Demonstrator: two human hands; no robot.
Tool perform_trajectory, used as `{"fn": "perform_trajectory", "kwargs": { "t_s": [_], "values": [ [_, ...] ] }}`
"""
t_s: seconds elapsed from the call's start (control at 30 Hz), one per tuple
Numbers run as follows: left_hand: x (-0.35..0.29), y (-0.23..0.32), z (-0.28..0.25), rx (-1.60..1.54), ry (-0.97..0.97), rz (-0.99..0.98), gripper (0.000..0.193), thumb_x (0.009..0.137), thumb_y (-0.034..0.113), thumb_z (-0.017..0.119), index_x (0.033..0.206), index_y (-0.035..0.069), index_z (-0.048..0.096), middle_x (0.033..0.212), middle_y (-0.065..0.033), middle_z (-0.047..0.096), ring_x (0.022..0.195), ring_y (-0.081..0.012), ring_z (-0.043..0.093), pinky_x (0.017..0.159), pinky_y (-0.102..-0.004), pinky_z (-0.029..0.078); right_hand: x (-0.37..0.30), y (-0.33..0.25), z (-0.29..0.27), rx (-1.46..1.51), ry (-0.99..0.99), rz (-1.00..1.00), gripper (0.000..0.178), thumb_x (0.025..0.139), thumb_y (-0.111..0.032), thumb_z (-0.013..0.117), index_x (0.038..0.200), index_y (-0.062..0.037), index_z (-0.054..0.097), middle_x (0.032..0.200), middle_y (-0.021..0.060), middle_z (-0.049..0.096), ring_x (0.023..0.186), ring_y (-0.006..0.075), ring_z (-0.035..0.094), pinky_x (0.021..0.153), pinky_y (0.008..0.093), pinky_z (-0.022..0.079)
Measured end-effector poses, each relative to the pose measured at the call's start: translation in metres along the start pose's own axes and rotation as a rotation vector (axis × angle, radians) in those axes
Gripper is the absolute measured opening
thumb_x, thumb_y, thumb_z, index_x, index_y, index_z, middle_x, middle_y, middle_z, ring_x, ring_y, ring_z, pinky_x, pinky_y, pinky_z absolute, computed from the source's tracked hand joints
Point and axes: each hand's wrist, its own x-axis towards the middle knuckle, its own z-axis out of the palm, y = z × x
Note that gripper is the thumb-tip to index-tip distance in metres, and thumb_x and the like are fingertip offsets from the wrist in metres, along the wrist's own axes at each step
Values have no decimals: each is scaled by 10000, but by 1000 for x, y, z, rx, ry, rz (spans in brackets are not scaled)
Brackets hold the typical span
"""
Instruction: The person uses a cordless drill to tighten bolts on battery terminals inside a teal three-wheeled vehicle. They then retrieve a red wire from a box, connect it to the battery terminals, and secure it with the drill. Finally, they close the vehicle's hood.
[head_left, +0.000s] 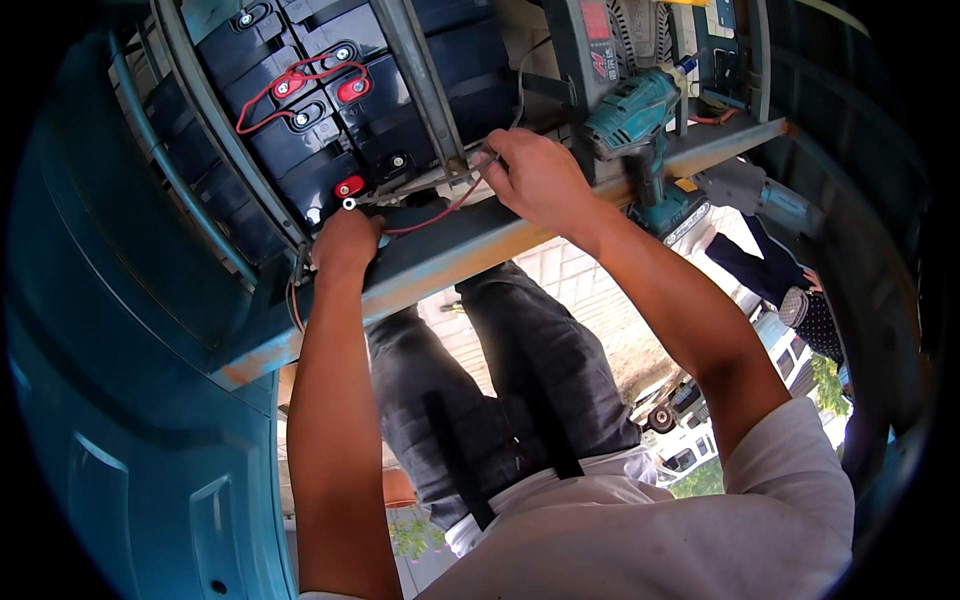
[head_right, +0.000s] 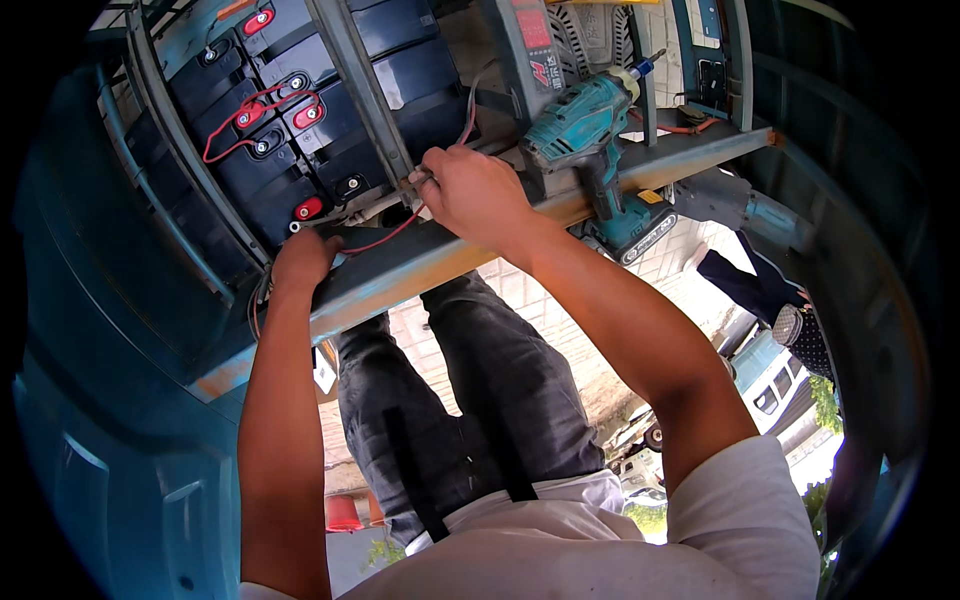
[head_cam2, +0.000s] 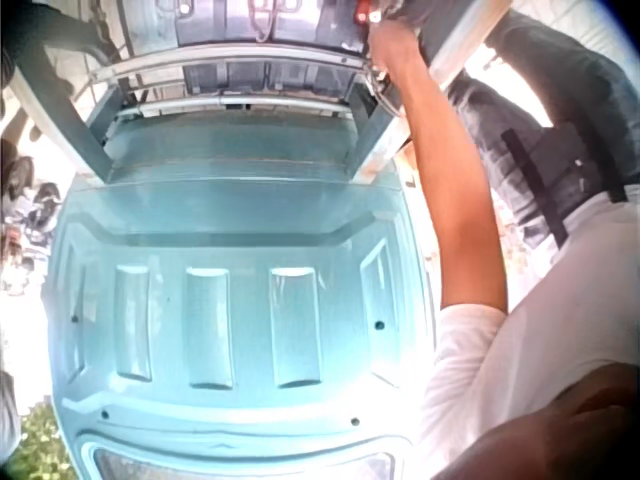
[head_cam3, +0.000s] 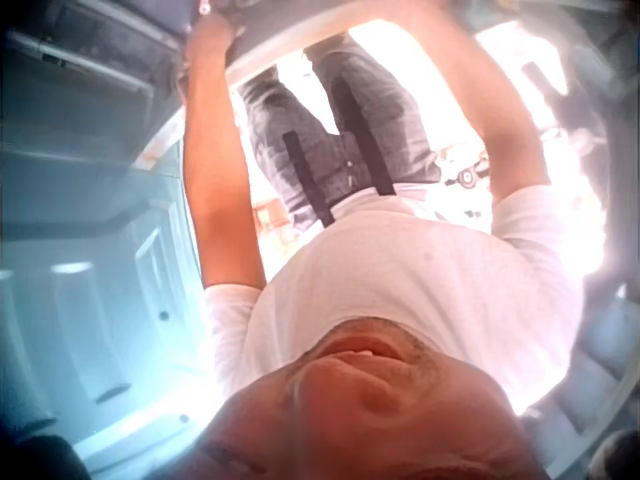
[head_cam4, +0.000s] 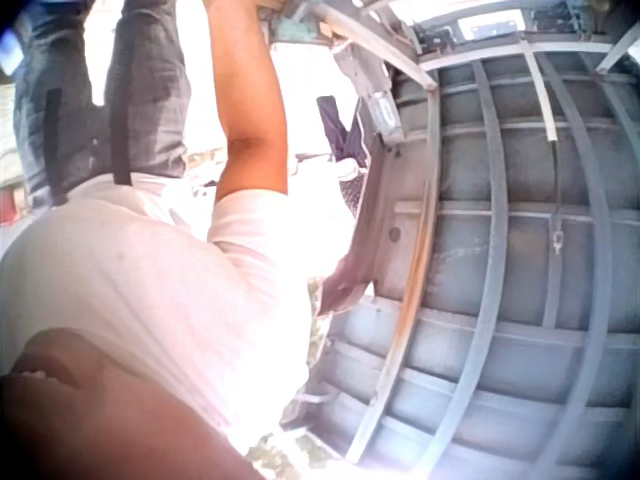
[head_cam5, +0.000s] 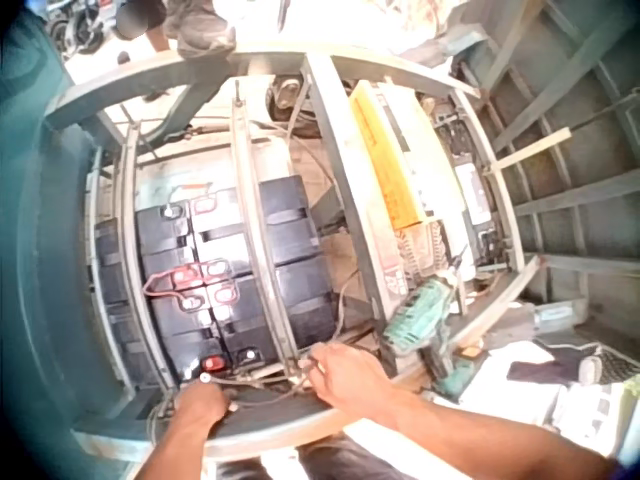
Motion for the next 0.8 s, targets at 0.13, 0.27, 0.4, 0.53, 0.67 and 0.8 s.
{"fn": "perform_trajectory", "kwargs": {
  "t_s": [0.13,0.27,0.4,0.53,0.67,0.8],
  "values": [
    [-1,-14,18,-426,98,154,374,876,286,627,1106,-8,646,960,-137,647,849,-258,622,745,-355,482,-1,6,5,-71,2,-19,219,886,-251,564,882,-39,618,824,161,646,806,366,630,707,472,505],
    [-73,5,-2,-1500,-242,343,280,945,172,579,1155,-12,586,739,10,434,617,-95,410,562,-249,350,-11,7,9,-177,-122,1,236,872,-264,578,909,-39,633,824,158,665,827,353,652,729,468,511],
    [-83,32,10,-1840,-283,404,250,993,211,535,1093,-10,596,716,38,374,637,-65,355,566,-227,327,-10,9,5,-318,-428,8,280,858,-225,585,1068,-41,601,867,176,659,837,383,638,725,486,503],
    [-75,47,10,-1596,-261,484,288,1001,264,517,952,1,624,704,18,441,641,-91,396,599,-255,365,16,14,2,-229,-744,32,334,819,-151,565,1118,-4,572,913,205,666,892,392,635,763,493,494],
    [-79,33,6,-819,113,570,360,993,319,505,878,-2,622,740,-66,578,706,-166,513,678,-313,424,30,22,0,-229,-583,48,392,791,-110,556,1171,-12,547,935,228,666,936,393,632,803,491,489],
    [-82,7,10,-653,95,584,375,986,316,499,836,-11,605,778,-134,617,751,-241,565,723,-345,438,23,24,1,-299,-371,60,521,821,-118,530,1330,-41,450,952,221,671,911,395,641,796,497,494]
  ]
}}
